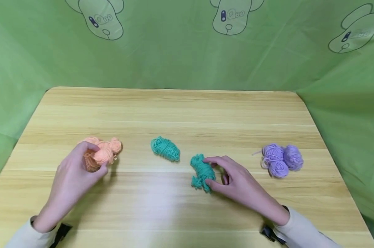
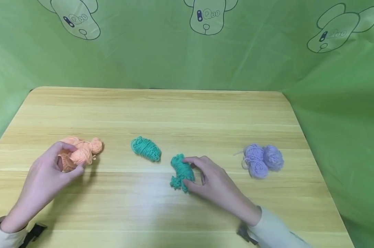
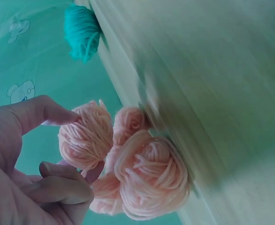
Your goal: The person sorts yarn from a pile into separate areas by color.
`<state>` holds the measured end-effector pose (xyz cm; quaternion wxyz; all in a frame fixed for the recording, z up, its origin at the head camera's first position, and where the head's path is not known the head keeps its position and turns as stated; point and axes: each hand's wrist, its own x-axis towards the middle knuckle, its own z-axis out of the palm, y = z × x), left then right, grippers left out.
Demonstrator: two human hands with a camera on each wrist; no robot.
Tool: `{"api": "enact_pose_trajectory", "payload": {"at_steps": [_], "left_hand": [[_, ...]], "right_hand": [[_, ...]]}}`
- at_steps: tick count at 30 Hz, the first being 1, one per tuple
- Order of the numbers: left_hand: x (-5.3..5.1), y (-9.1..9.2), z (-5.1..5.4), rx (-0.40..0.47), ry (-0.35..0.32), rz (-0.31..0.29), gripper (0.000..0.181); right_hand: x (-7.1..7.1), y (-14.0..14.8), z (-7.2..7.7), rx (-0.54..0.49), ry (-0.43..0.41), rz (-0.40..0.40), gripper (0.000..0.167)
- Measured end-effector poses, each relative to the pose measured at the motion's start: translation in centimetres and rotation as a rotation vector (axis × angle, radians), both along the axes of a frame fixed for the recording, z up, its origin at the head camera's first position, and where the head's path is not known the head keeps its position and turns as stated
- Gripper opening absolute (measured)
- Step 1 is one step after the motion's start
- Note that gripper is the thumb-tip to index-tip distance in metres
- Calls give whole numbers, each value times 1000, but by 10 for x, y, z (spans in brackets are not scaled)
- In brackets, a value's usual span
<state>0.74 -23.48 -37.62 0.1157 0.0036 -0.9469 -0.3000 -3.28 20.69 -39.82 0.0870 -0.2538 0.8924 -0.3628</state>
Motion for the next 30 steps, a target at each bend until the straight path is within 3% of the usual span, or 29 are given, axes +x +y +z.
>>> {"api": "enact_pose_trajectory", "payload": {"at_steps": [10, 22, 30], "left_hand": [[-3, 6, -9, -104, 86, -40, 51], [1, 11, -18, -108, 4, -33, 50], [3, 13, -21, -140, 38, -36, 53]], "right_hand": [[-2, -7, 2, 10, -9, 31, 64], [-12, -11, 4, 54, 2, 42, 48], [-15, -12, 7, 64, -56, 23, 42]]}}
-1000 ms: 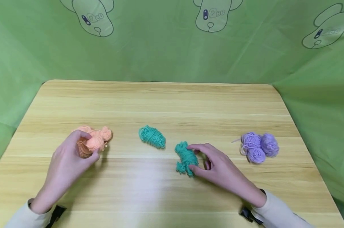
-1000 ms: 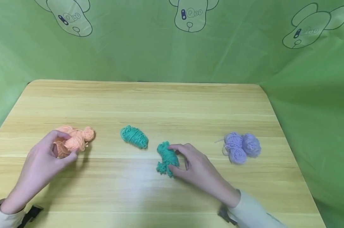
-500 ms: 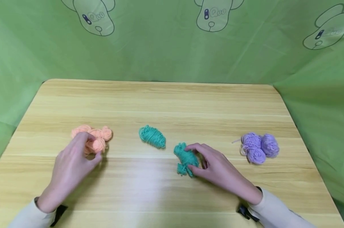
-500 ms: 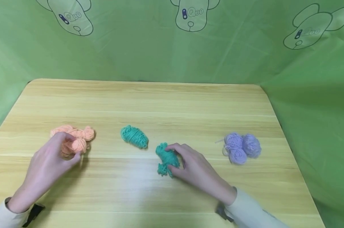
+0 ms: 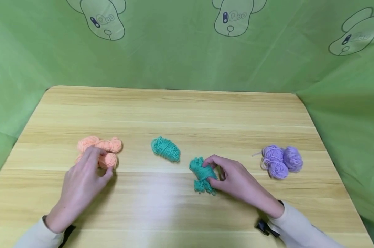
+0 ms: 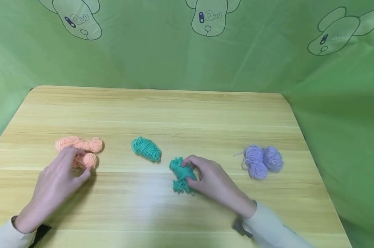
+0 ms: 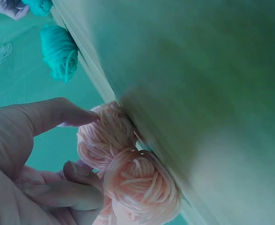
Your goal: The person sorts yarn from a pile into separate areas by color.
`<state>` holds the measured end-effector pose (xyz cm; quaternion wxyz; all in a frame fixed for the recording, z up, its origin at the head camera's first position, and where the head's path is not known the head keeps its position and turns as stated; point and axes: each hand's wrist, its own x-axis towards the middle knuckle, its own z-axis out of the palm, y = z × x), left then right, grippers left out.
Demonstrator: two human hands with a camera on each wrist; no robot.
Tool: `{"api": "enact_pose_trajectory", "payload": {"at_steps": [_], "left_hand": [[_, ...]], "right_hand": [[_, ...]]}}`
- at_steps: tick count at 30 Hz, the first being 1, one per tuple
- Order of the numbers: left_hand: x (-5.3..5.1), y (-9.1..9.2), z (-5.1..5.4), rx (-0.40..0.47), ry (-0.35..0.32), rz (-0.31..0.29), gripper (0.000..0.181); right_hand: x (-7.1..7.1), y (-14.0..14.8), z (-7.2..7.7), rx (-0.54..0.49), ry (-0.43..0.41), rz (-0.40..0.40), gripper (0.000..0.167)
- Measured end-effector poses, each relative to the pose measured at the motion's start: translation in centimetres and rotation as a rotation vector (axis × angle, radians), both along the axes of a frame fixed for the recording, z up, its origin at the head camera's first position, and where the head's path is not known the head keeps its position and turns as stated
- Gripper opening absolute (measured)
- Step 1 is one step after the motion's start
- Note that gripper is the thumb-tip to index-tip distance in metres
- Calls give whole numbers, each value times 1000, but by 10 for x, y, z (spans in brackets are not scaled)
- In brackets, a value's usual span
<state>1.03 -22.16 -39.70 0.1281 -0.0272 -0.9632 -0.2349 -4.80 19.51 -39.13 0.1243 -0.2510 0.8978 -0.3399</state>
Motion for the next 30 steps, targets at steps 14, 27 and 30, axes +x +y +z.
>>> {"api": "enact_pose_trajectory", "payload": {"at_steps": [14, 27, 30], "left_hand": [[-1, 4, 7, 20, 109, -27, 53], [-4, 10, 6, 206, 187, -105, 36], [-6, 13, 7, 274, 149, -138, 40]], "right_hand": [[3, 0, 0, -15, 17, -26, 42], [3, 1, 1, -79, -5, -61, 40], [3, 0, 0, -107, -16, -72, 40]]}}
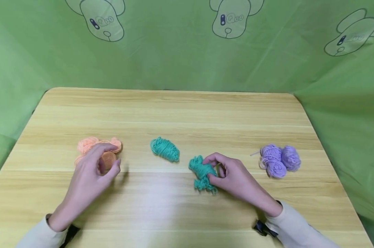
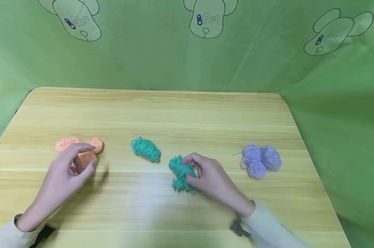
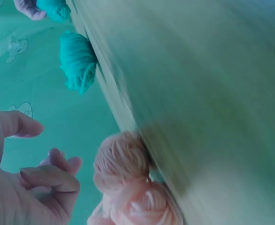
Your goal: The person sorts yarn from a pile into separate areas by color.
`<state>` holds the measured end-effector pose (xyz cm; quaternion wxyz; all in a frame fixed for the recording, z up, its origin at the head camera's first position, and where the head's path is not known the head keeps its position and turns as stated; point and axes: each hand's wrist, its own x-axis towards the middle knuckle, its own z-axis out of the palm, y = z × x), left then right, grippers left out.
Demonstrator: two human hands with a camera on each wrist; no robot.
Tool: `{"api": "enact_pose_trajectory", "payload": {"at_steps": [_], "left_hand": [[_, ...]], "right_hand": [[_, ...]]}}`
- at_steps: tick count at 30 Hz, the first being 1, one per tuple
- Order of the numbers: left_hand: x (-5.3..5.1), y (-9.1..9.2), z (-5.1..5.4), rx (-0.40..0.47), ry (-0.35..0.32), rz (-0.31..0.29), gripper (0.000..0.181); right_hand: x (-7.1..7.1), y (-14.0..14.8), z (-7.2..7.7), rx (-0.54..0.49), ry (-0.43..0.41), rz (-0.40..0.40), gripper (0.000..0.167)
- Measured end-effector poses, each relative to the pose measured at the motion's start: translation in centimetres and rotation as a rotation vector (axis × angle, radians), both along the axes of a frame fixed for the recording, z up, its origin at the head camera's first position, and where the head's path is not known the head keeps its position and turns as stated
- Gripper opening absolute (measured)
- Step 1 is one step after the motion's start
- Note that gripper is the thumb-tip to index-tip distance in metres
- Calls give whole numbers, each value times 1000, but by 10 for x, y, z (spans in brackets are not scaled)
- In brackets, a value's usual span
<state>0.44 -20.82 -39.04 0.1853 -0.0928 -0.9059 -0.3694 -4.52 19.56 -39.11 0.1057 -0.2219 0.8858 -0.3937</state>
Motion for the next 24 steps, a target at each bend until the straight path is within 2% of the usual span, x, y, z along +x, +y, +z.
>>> {"api": "enact_pose_trajectory", "payload": {"at_steps": [6, 14, 24], "left_hand": [[-5, 13, 2, 83, -110, -50, 44], [-12, 32, 3, 152, -275, -85, 41], [-28, 44, 0, 149, -352, -117, 46]], "right_hand": [[-2, -1, 2, -37, -5, -16, 39], [-15, -3, 9, -74, -6, -58, 37], [-38, -11, 9, -196, -3, -195, 38]]}}
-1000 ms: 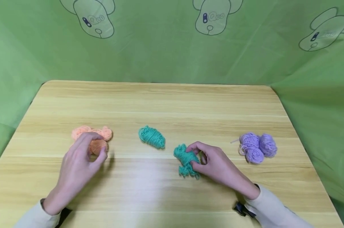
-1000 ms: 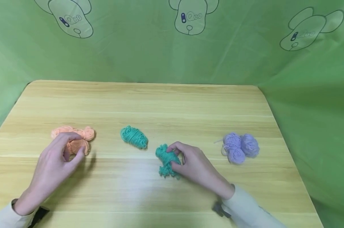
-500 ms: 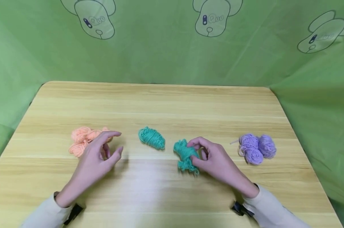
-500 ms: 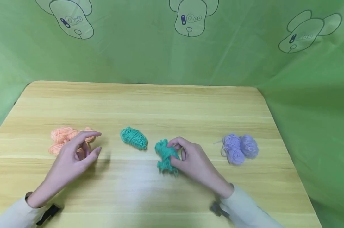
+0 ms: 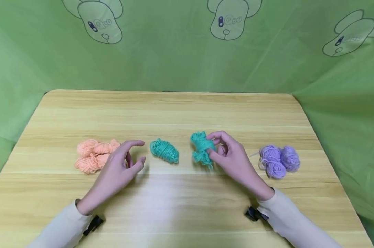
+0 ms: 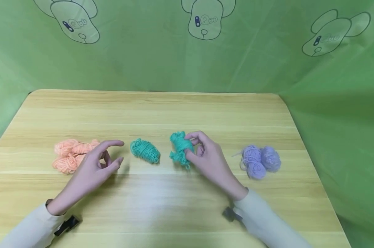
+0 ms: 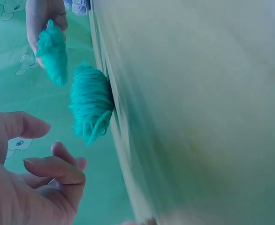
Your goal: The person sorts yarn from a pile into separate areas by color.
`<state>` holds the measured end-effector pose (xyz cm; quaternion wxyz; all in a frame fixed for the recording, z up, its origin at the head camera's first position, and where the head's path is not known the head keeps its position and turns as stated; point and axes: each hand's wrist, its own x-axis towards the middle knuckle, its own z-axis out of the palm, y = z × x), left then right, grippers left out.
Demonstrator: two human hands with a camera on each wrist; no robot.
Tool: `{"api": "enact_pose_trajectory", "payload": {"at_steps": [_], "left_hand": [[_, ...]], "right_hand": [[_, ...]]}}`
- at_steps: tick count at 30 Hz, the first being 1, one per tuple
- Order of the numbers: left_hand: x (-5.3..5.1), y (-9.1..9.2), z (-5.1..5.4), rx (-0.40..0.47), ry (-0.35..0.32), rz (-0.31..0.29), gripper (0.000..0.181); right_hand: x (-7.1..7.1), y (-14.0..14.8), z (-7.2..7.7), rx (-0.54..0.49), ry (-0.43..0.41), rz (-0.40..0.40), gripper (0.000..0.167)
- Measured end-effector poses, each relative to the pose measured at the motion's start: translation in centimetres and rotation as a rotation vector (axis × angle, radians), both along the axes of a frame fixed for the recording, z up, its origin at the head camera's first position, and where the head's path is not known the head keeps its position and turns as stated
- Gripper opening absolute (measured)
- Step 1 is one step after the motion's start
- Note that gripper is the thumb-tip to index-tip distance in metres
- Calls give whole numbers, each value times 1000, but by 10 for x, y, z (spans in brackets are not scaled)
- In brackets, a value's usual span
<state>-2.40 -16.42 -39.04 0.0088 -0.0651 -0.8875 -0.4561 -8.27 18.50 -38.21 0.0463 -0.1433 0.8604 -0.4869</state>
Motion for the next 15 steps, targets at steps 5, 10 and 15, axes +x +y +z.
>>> {"api": "enact_pose_trajectory", "payload": {"at_steps": [5, 10, 15], "left_hand": [[-9, 0, -1, 24, -28, -16, 50], [-17, 2, 0, 57, -97, -28, 52], [-28, 7, 3, 30, -144, -41, 56]], "right_hand": [[-9, -6, 0, -56, -17, -29, 38], [-17, -11, 3, -90, -15, -43, 37], [-30, -20, 6, -105, -9, -53, 35]]}}
